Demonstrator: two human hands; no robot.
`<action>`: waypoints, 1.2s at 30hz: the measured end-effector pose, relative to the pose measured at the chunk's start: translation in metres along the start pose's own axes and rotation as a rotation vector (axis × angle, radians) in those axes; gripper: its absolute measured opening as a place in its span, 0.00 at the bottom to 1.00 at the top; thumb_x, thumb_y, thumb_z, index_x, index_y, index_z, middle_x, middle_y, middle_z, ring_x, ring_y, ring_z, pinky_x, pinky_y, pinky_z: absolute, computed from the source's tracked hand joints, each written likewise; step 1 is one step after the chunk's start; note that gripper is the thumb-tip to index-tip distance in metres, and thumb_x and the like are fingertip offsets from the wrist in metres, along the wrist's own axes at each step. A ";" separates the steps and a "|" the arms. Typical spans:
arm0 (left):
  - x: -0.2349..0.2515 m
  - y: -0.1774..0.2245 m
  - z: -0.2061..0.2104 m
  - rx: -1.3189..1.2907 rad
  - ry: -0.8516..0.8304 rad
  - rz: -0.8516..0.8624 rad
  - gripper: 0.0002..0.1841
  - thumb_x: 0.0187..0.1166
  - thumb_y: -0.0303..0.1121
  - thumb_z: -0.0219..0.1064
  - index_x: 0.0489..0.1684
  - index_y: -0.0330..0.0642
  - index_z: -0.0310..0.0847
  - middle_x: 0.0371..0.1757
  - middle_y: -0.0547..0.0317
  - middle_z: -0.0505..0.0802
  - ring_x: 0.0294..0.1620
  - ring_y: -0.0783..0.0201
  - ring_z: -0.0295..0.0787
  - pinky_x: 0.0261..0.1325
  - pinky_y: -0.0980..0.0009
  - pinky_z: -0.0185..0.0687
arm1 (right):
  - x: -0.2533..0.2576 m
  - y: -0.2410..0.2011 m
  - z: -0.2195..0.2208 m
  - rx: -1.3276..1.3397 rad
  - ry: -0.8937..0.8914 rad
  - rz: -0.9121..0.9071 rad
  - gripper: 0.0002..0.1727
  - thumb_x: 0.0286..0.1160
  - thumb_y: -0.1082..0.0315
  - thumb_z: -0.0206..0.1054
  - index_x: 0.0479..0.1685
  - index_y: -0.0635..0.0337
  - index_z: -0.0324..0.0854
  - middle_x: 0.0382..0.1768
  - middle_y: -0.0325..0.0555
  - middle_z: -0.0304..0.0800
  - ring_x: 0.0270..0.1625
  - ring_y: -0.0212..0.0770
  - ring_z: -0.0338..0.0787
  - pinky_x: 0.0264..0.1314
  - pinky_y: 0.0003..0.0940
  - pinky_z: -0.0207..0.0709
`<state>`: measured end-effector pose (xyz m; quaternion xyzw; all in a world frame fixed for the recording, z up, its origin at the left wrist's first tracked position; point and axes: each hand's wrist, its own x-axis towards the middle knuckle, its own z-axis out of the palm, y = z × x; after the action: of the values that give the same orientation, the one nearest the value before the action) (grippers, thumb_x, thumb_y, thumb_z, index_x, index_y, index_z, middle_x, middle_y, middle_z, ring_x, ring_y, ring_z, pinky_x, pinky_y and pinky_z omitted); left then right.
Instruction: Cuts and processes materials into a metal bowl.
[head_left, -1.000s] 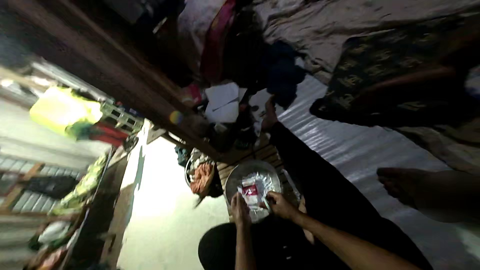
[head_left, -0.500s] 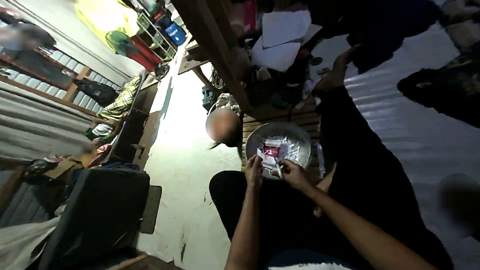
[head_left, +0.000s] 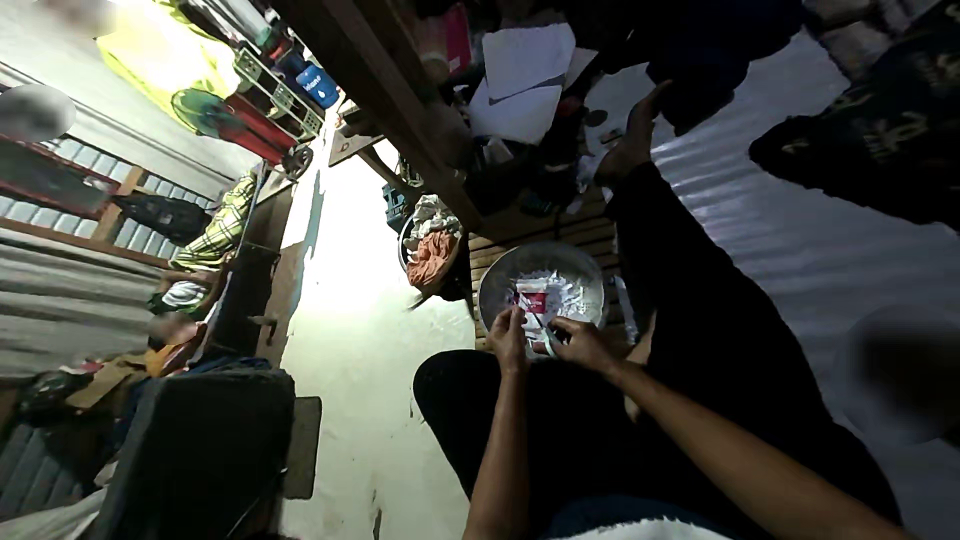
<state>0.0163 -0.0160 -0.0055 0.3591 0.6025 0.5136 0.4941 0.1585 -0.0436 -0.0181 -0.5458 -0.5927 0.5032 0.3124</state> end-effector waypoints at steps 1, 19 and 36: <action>-0.001 0.001 0.001 0.009 -0.002 0.006 0.07 0.85 0.24 0.62 0.49 0.26 0.82 0.29 0.61 0.87 0.17 0.80 0.71 0.20 0.84 0.67 | 0.000 0.000 0.000 -0.001 0.007 -0.008 0.22 0.73 0.60 0.74 0.55 0.72 0.85 0.41 0.65 0.90 0.43 0.59 0.90 0.53 0.60 0.79; -0.008 -0.002 0.001 -0.041 -0.042 0.016 0.05 0.84 0.21 0.62 0.46 0.28 0.83 0.25 0.62 0.85 0.13 0.81 0.67 0.17 0.85 0.65 | 0.003 0.004 -0.002 0.104 0.114 0.029 0.16 0.71 0.68 0.75 0.50 0.73 0.85 0.36 0.58 0.87 0.36 0.49 0.85 0.47 0.49 0.79; 0.001 -0.009 -0.006 -0.041 0.064 0.042 0.05 0.84 0.22 0.62 0.46 0.28 0.82 0.26 0.62 0.86 0.15 0.80 0.71 0.18 0.85 0.68 | 0.001 -0.005 -0.010 0.043 -0.010 0.101 0.21 0.76 0.60 0.75 0.53 0.72 0.84 0.42 0.63 0.88 0.45 0.56 0.87 0.55 0.56 0.77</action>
<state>0.0107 -0.0188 -0.0141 0.3449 0.5997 0.5473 0.4709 0.1653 -0.0394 -0.0103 -0.5656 -0.5553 0.5335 0.2952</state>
